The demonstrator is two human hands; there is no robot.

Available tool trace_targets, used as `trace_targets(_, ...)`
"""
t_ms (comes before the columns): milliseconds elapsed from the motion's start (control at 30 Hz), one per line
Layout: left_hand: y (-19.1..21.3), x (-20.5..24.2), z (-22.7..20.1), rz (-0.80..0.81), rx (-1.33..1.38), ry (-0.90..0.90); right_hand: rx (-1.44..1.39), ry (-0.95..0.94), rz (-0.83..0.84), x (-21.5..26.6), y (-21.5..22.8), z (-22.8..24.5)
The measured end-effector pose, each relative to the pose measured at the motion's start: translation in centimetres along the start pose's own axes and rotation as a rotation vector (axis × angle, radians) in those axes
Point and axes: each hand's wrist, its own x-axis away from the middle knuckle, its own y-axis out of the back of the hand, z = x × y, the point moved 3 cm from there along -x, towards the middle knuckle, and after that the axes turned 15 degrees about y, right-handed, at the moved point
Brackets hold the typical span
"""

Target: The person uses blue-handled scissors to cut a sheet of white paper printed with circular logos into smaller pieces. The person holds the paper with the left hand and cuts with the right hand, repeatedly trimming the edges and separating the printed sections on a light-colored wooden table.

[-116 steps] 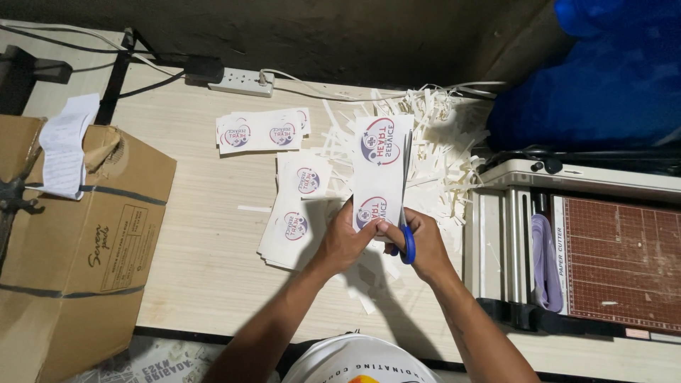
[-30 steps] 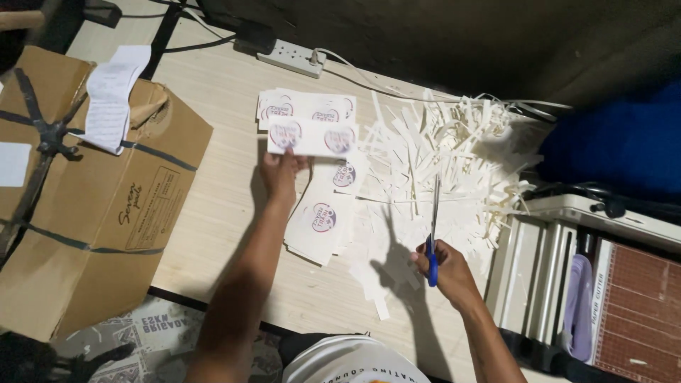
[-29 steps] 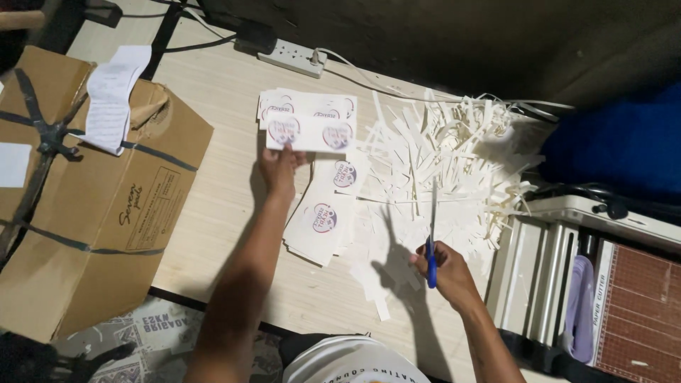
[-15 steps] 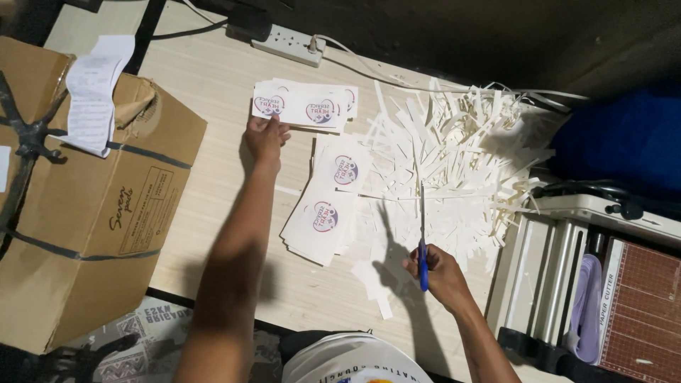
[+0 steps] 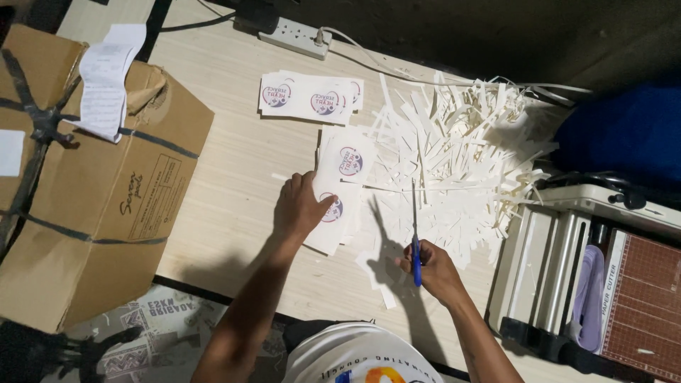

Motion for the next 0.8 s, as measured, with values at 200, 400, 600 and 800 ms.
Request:
trace_targets(200, -2.0, 0.2, 1.0, -0.199, -0.008, -0.121, -0.037, 0.052, 0.019, 0.3, -0.9, 0.5)
trace_targets(400, -2.0, 0.8, 0.5, -0.212, 0.008, -0.116, -0.021, -0.035, 0.018, 0.6, -1.2, 0.9)
trace_targets(600, -0.6, 0.1, -0.8, 0.003, 0.07, 0.104, -0.011, -0.063, 0.02, 0.3, -0.9, 0.1)
trace_targets(800, -5.4, -2.4, 0.7, 0.169, 0.746, 0.108, -0.061, -0.11, -0.012, 0.1, -0.8, 0.4)
